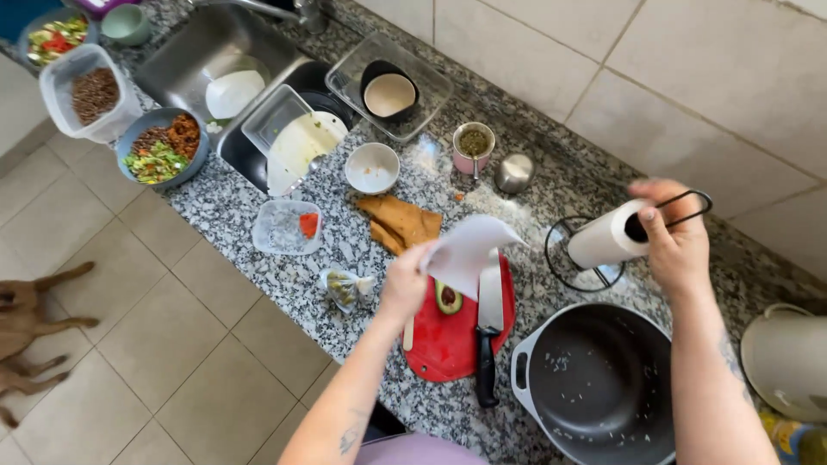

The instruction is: The person prepares a meal by chopping a small ingredient with a knife and adding it to a bowl containing grains and vegetables. They then wrap a piece of avocado in a paper towel, place it in a container, and store it in the refrigerator.

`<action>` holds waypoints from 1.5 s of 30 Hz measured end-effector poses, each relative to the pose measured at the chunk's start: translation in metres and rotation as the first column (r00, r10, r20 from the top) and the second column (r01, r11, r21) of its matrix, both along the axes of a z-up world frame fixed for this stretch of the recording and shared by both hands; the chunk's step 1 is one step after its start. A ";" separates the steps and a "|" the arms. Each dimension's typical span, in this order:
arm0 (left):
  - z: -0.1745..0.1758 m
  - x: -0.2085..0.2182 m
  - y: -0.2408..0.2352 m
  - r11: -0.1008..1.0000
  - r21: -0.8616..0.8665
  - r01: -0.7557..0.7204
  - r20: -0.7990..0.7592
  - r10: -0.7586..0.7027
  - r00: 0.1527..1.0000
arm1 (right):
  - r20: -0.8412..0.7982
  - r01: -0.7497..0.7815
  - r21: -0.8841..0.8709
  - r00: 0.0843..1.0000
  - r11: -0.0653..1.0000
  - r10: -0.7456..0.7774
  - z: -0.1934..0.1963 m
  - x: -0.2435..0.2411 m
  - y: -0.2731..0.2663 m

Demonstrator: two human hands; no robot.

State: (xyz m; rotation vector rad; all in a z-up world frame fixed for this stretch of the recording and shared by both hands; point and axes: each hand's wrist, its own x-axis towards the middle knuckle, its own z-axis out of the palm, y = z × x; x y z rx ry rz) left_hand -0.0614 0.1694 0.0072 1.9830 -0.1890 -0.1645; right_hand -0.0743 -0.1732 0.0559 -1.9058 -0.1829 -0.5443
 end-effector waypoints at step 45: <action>-0.074 0.041 0.019 0.800 0.578 0.160 0.369 -0.431 0.823 | -0.508 0.142 -0.617 0.679 0.774 -0.530 -0.096 -0.078 0.236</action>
